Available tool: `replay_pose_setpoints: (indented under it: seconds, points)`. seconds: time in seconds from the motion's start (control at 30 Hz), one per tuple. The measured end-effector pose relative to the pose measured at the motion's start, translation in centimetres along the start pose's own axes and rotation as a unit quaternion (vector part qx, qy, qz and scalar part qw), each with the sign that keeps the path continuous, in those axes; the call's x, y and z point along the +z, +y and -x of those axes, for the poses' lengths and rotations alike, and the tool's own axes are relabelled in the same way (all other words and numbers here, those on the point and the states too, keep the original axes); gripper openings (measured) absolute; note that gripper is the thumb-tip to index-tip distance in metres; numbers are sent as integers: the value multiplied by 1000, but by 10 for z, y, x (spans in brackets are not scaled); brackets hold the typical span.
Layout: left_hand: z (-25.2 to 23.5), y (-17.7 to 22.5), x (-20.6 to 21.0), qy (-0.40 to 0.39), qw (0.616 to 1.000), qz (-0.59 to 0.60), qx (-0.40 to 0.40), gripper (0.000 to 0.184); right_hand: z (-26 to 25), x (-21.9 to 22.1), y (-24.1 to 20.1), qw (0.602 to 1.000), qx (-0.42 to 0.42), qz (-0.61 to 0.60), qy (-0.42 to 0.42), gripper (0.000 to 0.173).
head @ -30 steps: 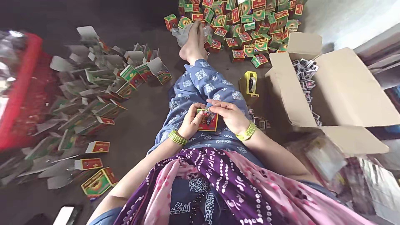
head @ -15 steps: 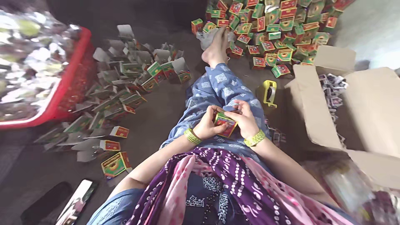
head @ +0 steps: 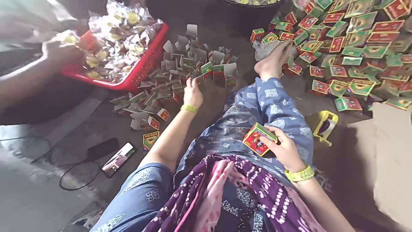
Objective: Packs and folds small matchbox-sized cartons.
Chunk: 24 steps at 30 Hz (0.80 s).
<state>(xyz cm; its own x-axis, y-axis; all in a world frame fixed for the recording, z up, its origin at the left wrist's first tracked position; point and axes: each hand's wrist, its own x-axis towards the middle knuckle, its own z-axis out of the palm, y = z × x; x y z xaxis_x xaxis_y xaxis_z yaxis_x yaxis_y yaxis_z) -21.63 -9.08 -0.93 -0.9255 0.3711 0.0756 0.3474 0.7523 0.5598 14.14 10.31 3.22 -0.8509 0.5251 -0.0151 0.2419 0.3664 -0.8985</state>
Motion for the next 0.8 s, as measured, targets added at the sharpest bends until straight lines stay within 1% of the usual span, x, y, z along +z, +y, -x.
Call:
replay_pose_setpoints:
  seconds: [0.07,0.17,0.2,0.23,0.3,0.4,0.43,0.47,0.5,0.53,0.57,0.6,0.63,0.67,0.7,0.73,0.77,0.8]
  points:
    - [-11,-29,-12,-4,997,-76,-23,46,-1,-3,-2,1000,9,9,-15,54]
    - [-15,-50,-24,-36,987,-148,-42,27,-5,-14,-12,997,40,56,-39,47]
    - [-15,-56,-25,-41,985,-164,-37,24,-7,-18,-15,995,48,70,-51,47]
    - [-15,-59,-24,-42,984,-169,-32,24,-11,-23,-19,993,59,78,-71,47]
    - [-9,-57,-26,-39,986,-159,-10,29,-19,-33,-30,981,105,78,-141,50]
    - [16,-36,-26,0,994,-100,54,33,-40,-48,-48,945,198,71,-251,54]
    - [26,-28,-25,26,993,-68,88,33,-51,-54,-53,934,216,80,-274,53]
    - [36,-20,-22,54,990,-25,124,32,-66,-62,-59,929,230,96,-275,51]
    - [45,-11,-19,77,984,20,161,30,-83,-73,-65,935,231,117,-242,47]
    - [53,-2,-18,92,974,68,196,28,-101,-86,-71,953,219,124,-171,44]
    - [61,8,-18,104,960,119,232,26,-120,-100,-76,976,192,90,-55,46]
    - [67,19,-17,113,939,176,273,23,-141,-115,-81,986,149,9,77,52]
    - [73,30,-17,116,913,237,312,19,-159,-130,-89,975,101,-80,183,59]
    - [80,41,-16,110,885,296,342,18,-174,-145,-97,954,59,-144,257,62]
    - [87,54,-17,90,857,355,362,18,-182,-158,-108,933,25,-189,306,62]
    - [95,68,-19,64,832,402,377,21,-185,-167,-116,919,2,-213,331,60]
    - [102,81,-21,33,811,435,390,23,-183,-170,-120,914,-9,-217,342,58]
    - [109,92,-22,-7,791,463,400,26,-176,-168,-120,920,-10,-207,334,55]
